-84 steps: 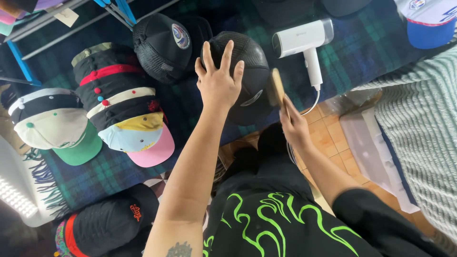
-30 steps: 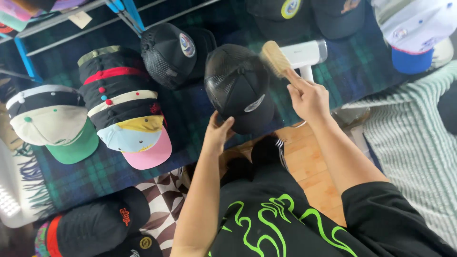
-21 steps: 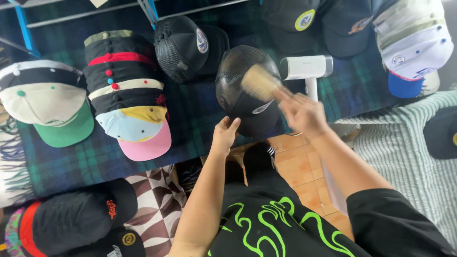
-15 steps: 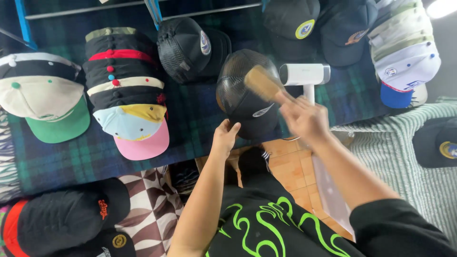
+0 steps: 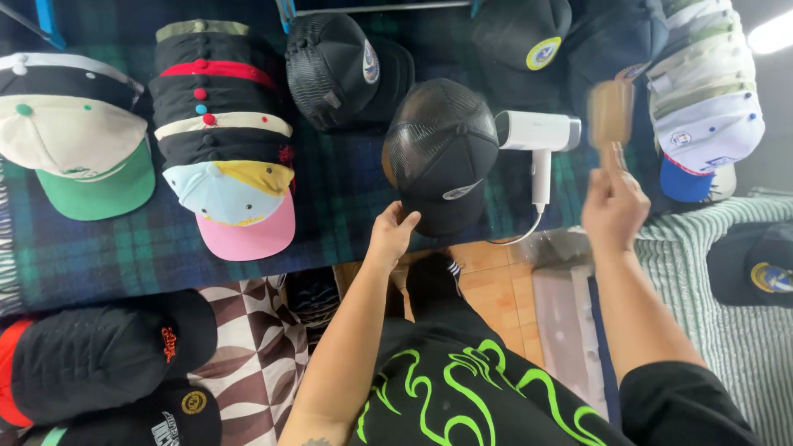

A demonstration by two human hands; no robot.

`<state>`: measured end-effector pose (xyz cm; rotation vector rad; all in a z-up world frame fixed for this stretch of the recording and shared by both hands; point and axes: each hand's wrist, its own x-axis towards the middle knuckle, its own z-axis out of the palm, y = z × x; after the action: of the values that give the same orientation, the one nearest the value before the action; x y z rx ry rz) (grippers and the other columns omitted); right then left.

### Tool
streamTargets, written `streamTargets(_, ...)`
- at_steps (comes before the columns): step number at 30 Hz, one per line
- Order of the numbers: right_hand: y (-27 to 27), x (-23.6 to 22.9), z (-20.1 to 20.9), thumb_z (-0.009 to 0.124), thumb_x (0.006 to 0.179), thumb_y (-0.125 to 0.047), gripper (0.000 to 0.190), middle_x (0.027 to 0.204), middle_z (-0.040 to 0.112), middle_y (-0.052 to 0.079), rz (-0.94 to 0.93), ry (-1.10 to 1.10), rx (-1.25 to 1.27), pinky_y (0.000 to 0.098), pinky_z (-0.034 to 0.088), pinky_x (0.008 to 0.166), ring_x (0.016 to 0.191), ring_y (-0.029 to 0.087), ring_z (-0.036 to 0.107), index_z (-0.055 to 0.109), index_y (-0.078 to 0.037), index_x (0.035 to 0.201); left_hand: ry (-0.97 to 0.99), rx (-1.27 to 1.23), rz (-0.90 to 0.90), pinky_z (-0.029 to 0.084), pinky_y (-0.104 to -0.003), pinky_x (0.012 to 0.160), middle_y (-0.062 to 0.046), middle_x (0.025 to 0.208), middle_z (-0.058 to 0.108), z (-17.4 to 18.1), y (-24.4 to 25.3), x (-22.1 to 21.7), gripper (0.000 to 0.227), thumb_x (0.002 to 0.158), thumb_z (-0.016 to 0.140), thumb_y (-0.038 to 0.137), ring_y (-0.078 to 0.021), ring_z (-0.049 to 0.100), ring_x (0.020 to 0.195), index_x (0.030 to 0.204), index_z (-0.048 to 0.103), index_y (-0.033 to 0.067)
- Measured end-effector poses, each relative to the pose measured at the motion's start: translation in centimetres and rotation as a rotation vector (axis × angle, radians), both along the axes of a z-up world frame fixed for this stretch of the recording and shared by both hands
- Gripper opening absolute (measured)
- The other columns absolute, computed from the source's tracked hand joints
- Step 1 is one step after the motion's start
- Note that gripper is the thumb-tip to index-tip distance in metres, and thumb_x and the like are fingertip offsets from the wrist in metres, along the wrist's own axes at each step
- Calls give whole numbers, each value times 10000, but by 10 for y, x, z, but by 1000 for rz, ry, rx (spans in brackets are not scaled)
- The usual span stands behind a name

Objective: Cleaning and reshaping baseball caps using a handheld steamer and a brush

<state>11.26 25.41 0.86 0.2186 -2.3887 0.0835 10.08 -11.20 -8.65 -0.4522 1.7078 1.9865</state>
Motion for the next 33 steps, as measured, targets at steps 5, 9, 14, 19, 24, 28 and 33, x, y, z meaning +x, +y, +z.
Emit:
streamTargets(5, -125, 21, 36, 767, 909, -104, 279, 860, 764, -7, 204, -237, -165, 323, 557, 666, 708, 222, 697, 822, -164, 1176, 13, -16, 2, 520, -417, 1014, -122, 1131, 745, -13, 5, 1, 290, 960, 691, 133, -232, 662, 1157, 1243, 671, 76)
streamTargets(9, -157, 8, 22, 732, 907, -221, 123, 729, 653, -16, 421, -310, -85, 315, 520, 561, 623, 202, 645, 812, -273, 985, 20, -7, 2, 512, -435, 1028, -159, 1160, 731, -29, 8, -2, 314, 969, 682, 125, -260, 648, 1181, 1268, 649, 38)
streamTargets(14, -63, -29, -73, 669, 1008, -169, 330, 1088, 754, 148, -22, -431, -460, 486, 536, 753, 941, 372, 713, 732, -234, 1326, 13, -7, 1, 549, -425, 976, -152, 1142, 739, -20, 8, 0, 313, 966, 691, 131, -263, 672, 1146, 1268, 660, 54)
streamTargets(19, -117, 17, -92, 446, 1118, -279, 423, 601, 424, -46, -242, -613, -1508, 164, 470, 364, 408, 71, 468, 477, -391, 1525, -21, -25, -28, 546, -463, 986, -205, 1180, 720, -34, 8, 2, 355, 974, 690, 143, -315, 654, 1187, 1306, 635, 28)
streamTargets(24, -205, 101, -47, 349, 1097, -149, 520, 549, 370, 40, -237, -770, -1658, 224, 357, 247, 330, 140, 423, 313, -235, 1608, -53, -9, 10, 568, -402, 947, -118, 1081, 742, -41, 13, -1, 244, 966, 698, 131, -225, 675, 1097, 1200, 678, 65)
streamTargets(28, -136, 157, -80, 490, 1034, -121, 459, 519, 483, 60, -164, -1042, -1543, 249, 394, 247, 313, 131, 446, 579, -240, 1468, -84, 15, 13, 575, -389, 923, -92, 1049, 740, -42, 12, 0, 220, 962, 705, 135, -198, 673, 1054, 1176, 691, 87)
streamTargets(33, -120, 89, -90, 361, 1117, -128, 515, 618, 422, 77, -107, -587, -1746, 273, 367, 272, 366, 160, 434, 302, -182, 1626, -62, -7, -11, 570, -367, 899, -78, 1017, 733, -44, 14, -2, 212, 967, 701, 138, -175, 653, 1017, 1172, 693, 83)
